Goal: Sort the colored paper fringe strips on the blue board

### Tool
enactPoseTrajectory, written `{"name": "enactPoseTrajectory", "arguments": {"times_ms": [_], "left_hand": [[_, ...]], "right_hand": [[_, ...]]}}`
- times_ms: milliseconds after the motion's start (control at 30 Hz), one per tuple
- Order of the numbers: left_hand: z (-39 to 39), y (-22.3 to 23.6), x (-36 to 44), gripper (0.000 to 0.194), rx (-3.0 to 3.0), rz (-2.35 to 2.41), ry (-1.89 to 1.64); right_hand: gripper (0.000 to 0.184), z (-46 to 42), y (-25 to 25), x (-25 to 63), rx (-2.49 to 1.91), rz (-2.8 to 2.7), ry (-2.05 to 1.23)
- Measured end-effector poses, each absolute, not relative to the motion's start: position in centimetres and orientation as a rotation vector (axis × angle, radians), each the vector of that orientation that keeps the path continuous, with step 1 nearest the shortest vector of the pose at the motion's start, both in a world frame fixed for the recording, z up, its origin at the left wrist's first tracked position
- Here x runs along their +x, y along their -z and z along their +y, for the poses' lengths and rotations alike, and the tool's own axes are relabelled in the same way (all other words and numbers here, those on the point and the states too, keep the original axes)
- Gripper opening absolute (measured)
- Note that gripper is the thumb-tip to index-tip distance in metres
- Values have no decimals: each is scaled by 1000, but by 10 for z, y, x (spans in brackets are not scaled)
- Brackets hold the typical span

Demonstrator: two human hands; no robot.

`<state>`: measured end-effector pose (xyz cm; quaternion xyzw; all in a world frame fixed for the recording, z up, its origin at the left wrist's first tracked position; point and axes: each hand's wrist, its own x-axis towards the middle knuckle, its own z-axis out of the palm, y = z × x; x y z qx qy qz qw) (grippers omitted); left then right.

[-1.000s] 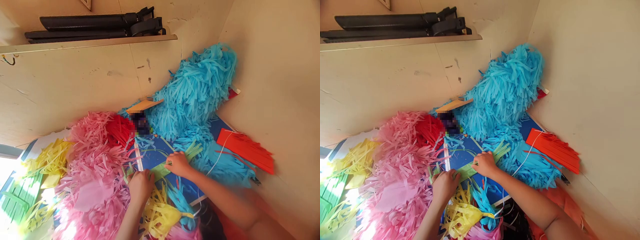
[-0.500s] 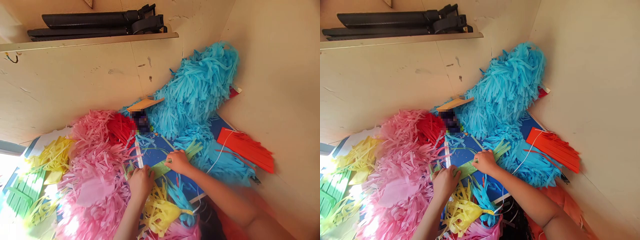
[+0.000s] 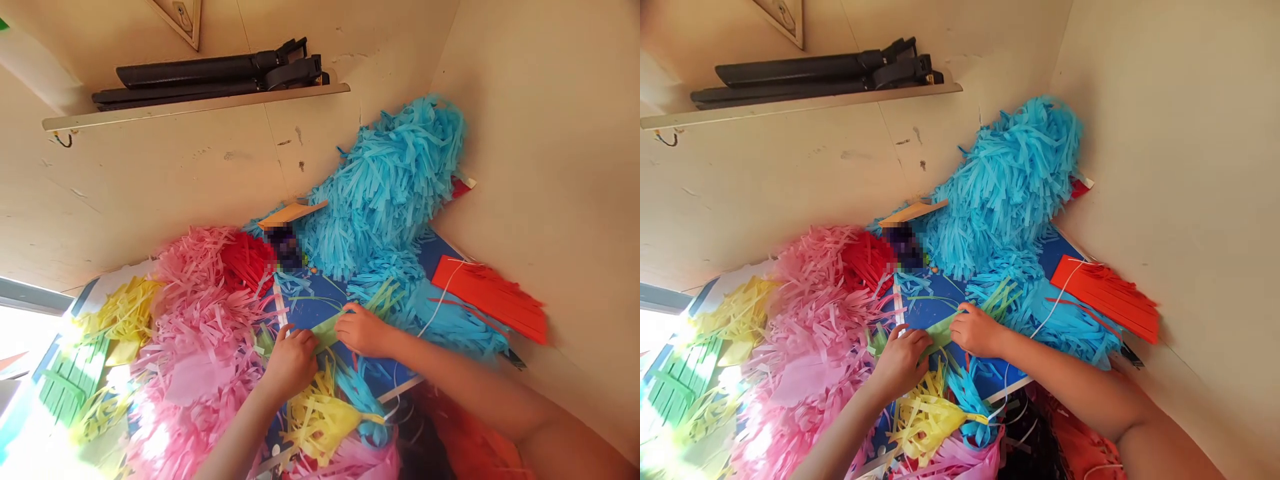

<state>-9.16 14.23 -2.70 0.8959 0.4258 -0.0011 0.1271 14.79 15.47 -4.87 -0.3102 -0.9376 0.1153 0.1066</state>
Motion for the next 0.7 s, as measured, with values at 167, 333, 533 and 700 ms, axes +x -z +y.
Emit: {"name": "enactPoseTrajectory", "arguments": {"times_ms": [167, 333, 533, 700], "left_hand": [[141, 32, -87, 25, 2613, 1300, -58], [144, 38, -84, 21, 2620, 1377, -118], [144, 40, -86, 26, 2617, 1385, -195], [138, 44, -95, 31, 2618, 1401, -233]], "right_hand": [[19, 170, 53, 142, -1110, -2599, -480], [13, 177, 51, 142, -1167, -2528, -512], [29, 165, 49, 136, -1113, -2542, -438], [20, 164, 55, 136, -1108, -2672, -414]]}}
